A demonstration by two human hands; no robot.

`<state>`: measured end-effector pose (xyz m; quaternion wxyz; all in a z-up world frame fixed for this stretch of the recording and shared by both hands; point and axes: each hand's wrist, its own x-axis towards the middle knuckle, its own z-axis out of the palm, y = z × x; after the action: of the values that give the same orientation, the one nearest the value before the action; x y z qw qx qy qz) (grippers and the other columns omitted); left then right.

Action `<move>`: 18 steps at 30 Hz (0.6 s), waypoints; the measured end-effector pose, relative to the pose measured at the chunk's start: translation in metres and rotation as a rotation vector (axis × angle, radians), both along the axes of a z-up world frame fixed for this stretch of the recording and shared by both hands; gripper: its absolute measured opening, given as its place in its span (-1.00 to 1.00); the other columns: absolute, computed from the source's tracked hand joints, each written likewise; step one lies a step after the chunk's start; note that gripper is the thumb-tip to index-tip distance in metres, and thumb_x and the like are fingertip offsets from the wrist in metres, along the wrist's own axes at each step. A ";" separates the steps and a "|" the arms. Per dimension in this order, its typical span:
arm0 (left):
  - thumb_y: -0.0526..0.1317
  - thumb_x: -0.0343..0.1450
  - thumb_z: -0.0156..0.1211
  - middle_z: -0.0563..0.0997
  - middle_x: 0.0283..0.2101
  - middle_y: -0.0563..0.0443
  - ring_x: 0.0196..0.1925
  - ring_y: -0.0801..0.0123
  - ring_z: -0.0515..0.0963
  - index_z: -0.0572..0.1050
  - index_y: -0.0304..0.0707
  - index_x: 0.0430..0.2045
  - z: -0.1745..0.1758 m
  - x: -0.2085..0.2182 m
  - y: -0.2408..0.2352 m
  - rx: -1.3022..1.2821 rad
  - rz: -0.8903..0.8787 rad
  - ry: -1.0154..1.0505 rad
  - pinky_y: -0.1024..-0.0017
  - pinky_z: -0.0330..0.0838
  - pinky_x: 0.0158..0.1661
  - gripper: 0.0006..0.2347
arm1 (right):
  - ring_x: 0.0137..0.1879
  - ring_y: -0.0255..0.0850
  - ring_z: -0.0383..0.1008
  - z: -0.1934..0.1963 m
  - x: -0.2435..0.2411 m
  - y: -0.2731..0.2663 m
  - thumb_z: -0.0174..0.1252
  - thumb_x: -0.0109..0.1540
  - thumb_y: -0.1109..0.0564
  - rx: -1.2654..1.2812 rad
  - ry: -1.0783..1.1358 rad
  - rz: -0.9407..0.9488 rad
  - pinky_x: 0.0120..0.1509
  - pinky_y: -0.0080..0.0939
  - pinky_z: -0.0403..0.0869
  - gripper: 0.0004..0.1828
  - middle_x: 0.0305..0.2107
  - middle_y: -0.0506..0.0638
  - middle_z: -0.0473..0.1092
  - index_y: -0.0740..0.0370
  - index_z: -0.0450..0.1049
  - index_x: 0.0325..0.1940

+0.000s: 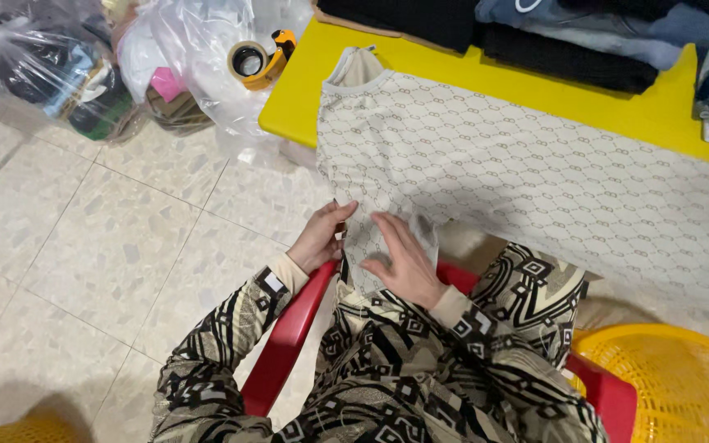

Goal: The person folds a patterned shirt on a yellow table, then places it into a clear plastic bag. They add several folded garments, including black and blue jeans and a dark t-shirt, into the same bag. The person smooths the items inside the bag and adjusts the bag opening.

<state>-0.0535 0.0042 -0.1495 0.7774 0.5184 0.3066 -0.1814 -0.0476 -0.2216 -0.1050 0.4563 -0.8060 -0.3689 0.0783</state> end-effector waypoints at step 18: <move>-0.02 0.53 -0.16 0.51 -0.02 -0.15 -0.14 0.19 0.56 0.35 -0.33 0.06 -0.020 -0.040 -0.050 -0.312 0.086 -0.008 0.11 0.54 -0.10 -0.63 | -0.16 -0.43 0.46 -0.035 0.016 0.016 0.15 0.32 0.19 0.264 0.463 -0.249 -0.06 -0.38 0.45 -0.69 -0.23 -0.10 0.50 0.26 0.51 0.14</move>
<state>-0.0938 -0.0463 -0.1700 0.8568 0.3784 0.2935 -0.1912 -0.0317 -0.2060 -0.1402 0.6354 -0.7393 -0.1604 0.1549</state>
